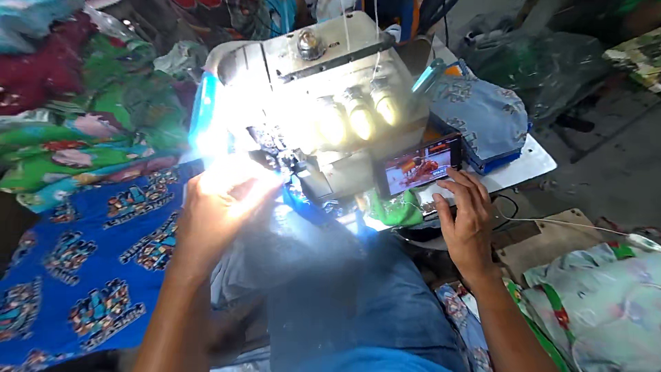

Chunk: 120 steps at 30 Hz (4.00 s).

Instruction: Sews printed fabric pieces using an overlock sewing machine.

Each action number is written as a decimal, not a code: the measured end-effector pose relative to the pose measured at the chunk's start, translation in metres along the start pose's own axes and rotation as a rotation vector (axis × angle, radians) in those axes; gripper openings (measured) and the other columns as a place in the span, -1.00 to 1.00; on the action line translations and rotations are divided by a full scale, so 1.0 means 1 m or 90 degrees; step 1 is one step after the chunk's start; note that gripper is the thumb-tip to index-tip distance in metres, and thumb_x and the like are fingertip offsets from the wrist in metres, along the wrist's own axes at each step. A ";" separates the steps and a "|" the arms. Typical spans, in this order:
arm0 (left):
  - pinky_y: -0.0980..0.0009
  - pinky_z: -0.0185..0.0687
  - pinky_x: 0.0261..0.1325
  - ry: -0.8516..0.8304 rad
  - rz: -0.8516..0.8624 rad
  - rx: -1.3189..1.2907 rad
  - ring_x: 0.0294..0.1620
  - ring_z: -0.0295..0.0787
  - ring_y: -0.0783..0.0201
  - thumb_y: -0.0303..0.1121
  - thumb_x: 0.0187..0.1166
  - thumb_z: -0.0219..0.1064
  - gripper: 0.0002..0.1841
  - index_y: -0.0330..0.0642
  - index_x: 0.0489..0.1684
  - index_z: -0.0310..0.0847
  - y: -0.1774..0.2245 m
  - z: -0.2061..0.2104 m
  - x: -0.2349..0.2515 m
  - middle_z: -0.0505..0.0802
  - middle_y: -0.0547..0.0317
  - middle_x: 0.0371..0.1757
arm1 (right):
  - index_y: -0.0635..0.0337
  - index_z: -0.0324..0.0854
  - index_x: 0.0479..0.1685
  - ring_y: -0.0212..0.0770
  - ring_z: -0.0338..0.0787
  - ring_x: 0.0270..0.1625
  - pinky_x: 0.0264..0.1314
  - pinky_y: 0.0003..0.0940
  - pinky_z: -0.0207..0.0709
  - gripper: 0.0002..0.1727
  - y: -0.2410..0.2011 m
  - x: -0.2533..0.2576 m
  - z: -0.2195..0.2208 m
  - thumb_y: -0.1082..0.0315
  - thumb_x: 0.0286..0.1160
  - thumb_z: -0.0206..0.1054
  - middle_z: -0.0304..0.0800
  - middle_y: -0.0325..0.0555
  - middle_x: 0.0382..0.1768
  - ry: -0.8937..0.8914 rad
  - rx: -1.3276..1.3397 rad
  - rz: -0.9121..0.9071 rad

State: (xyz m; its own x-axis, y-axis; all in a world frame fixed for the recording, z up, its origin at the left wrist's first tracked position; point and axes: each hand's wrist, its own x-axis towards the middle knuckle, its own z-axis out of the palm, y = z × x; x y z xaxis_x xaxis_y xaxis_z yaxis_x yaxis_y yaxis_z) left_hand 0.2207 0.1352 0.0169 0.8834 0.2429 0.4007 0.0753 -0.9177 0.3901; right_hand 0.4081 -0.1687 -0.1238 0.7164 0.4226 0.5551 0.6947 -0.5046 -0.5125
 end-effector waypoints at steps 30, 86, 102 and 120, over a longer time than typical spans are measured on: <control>0.69 0.43 -0.16 0.088 -0.019 -0.058 -0.30 0.59 0.63 -0.24 0.70 0.27 -0.77 -0.22 -0.17 0.74 0.017 0.001 -0.012 0.77 0.25 -0.31 | 0.34 0.74 0.10 -0.36 0.83 -0.04 0.12 -0.51 0.72 -0.71 -0.127 -0.023 0.044 0.40 0.45 0.42 0.81 0.00 -0.04 -0.191 0.414 -0.012; 0.42 0.63 -0.13 0.167 0.054 0.049 -0.25 0.85 0.34 -0.32 0.60 0.40 -0.82 -0.25 -0.20 0.84 0.010 -0.007 -0.020 0.93 0.03 -0.23 | 0.34 0.76 -0.01 -0.58 0.83 -0.13 0.04 -0.66 0.72 -0.82 -0.143 -0.024 0.029 0.44 0.58 0.35 0.89 -0.24 -0.17 -0.287 0.677 0.068; 0.56 0.57 -0.10 -0.019 -0.008 -0.046 -0.20 0.72 0.48 -0.37 0.42 0.47 -0.94 -0.12 -0.39 0.82 -0.025 0.005 0.001 0.82 0.28 -0.31 | 0.06 0.87 -0.28 -0.47 0.82 -0.04 0.05 -0.59 0.73 -0.93 -0.113 -0.032 0.045 0.31 0.45 0.49 0.87 -0.32 -0.14 -0.327 0.728 0.188; 0.56 0.52 0.07 0.088 -0.028 0.014 0.02 0.65 0.39 -0.50 0.55 0.35 -0.80 -0.15 -0.02 0.88 -0.009 0.022 -0.015 0.74 0.13 0.01 | 0.24 0.63 0.00 -0.64 0.72 -0.29 -0.18 -0.75 0.60 -0.83 -0.126 -0.032 0.043 0.40 0.75 0.14 0.77 -0.40 -0.34 -0.316 0.704 0.191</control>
State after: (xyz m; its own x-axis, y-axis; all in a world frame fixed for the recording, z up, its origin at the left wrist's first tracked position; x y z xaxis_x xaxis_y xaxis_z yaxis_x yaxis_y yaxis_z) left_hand 0.2169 0.1324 -0.0110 0.8070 0.3227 0.4945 0.1245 -0.9116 0.3917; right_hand 0.3006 -0.0862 -0.1048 0.6356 0.7597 0.1375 0.0090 0.1709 -0.9853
